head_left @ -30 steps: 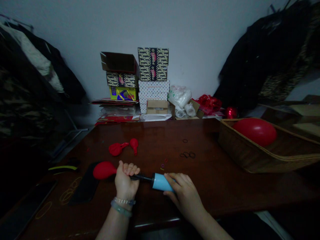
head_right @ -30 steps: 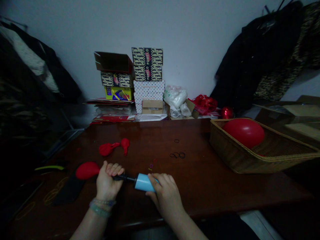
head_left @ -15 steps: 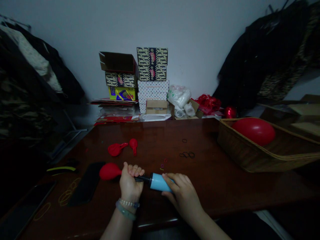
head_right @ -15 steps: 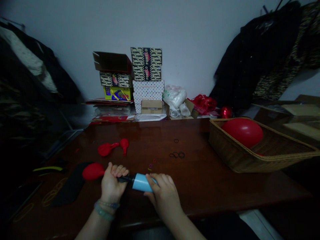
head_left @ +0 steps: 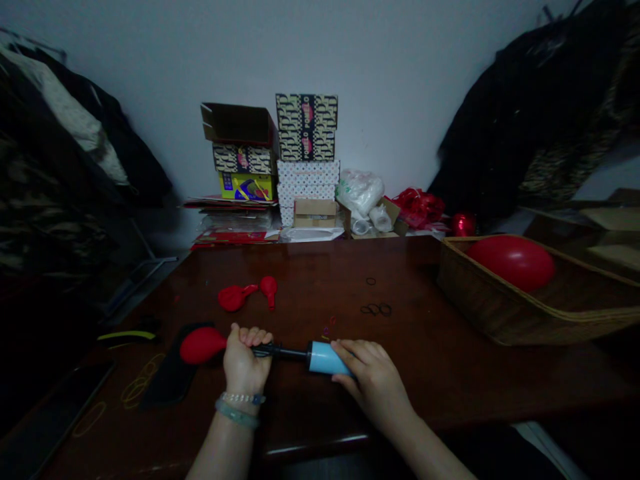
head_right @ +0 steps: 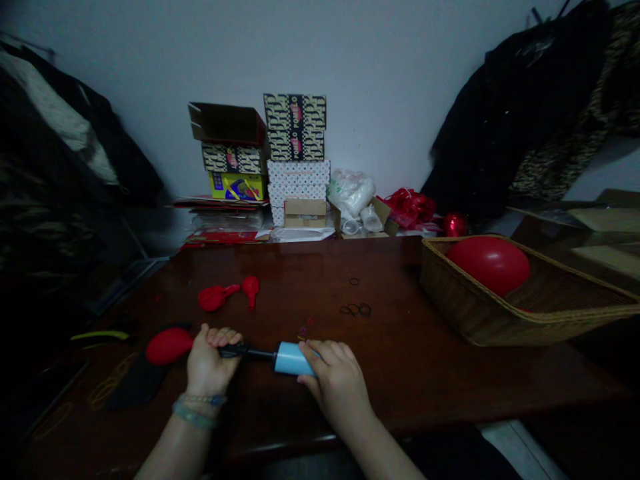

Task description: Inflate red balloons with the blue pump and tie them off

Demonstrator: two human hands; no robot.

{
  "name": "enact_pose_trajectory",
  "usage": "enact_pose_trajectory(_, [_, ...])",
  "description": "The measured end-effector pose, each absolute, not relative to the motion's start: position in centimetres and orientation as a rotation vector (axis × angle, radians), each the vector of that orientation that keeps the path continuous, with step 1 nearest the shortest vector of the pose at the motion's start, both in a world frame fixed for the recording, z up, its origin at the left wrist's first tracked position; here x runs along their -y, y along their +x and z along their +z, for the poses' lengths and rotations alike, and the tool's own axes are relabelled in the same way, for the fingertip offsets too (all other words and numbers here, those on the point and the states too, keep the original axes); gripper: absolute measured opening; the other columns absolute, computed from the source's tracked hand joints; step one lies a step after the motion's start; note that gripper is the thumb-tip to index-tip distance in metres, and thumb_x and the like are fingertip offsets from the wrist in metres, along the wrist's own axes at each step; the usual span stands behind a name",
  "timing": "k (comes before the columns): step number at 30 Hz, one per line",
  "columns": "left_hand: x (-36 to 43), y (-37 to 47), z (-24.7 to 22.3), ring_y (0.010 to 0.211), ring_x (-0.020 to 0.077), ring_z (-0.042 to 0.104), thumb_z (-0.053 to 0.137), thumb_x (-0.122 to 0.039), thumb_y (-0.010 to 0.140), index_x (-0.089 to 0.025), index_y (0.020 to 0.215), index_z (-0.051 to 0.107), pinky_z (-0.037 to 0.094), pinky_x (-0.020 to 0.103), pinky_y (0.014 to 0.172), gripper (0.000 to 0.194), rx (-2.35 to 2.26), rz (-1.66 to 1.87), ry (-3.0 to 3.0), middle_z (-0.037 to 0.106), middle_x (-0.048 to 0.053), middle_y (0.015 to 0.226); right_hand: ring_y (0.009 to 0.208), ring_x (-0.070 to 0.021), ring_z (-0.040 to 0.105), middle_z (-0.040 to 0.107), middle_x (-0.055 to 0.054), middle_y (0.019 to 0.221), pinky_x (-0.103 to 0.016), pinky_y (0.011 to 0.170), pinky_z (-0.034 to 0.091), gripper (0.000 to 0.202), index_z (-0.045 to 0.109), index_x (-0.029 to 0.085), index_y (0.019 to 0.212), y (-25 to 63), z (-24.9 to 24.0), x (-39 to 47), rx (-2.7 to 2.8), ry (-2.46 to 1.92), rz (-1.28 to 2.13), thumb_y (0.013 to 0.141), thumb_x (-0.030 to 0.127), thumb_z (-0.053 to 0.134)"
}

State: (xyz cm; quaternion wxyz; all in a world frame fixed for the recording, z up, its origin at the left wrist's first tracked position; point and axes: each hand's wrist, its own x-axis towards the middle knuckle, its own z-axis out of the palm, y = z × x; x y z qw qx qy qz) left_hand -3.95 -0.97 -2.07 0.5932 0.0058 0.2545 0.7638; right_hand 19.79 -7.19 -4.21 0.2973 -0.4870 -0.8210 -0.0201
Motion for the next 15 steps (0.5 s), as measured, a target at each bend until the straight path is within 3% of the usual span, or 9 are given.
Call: enact_pose_trajectory(15, [1.9,0.2,-3.2,0.038,0.0066,0.029,0.049,-0.026,0.091,-0.019,0.056,0.026,0.03,0.023,0.043,0.042,-0.51,1.72,0.045,0.027,-0.007,0.045,0.101,-0.026,0.056,0.064,-0.007,0.118,-0.042,0.087,0.043,0.047,0.054,0.026,0.127,18.9,-4.7,7.7,2.111,-1.291,-0.043,0.082,0.028,0.067])
